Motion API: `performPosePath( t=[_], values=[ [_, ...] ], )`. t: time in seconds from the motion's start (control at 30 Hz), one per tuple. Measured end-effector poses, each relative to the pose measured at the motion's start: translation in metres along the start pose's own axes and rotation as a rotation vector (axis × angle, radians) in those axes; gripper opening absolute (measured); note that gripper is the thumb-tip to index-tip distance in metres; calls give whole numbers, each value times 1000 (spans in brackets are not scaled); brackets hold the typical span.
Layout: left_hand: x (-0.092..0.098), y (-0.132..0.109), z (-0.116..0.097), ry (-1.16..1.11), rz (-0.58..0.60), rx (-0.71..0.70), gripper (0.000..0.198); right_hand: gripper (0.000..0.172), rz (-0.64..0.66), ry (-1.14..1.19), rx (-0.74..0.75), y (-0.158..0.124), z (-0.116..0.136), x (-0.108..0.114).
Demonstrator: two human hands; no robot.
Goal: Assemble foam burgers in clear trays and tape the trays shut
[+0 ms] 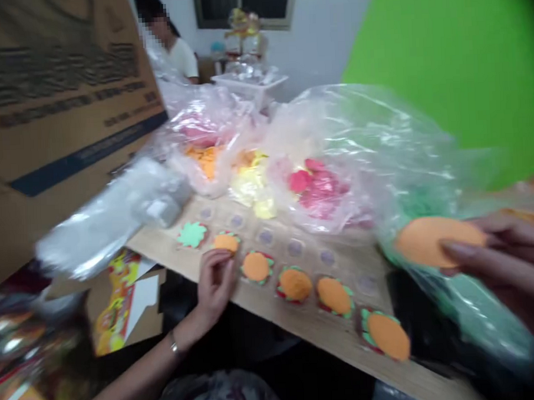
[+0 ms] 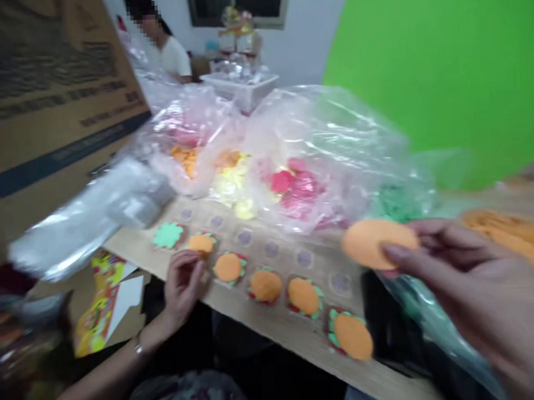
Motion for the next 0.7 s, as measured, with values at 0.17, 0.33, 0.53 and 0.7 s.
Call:
performPosePath(
  t=[0.17, 0.33, 0.53, 0.7],
  values=[
    [18, 2, 4, -182, -28, 150, 18, 30, 616, 180, -151, -22, 18, -191],
    [66, 1, 33, -199, -131, 399, 19, 9, 664, 20, 290, -2, -5, -316],
    [103, 4, 60, -231, -172, 562, 25, 10, 687, -457, 920, -2, -35, -381],
    [100, 3, 68, -264, -151, 587, 25, 16, 838, -784, 1089, -20, -45, -385]
  ],
)
Point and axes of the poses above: each hand's wrist, its own y-axis towards the middle knuckle, its own x-axis out of the back of the hand, z = x × y, the point moved 1 cm from there along y, towards the middle knuckle, and after that the axes turned 15 degrees about y, right-handed, at the moved point
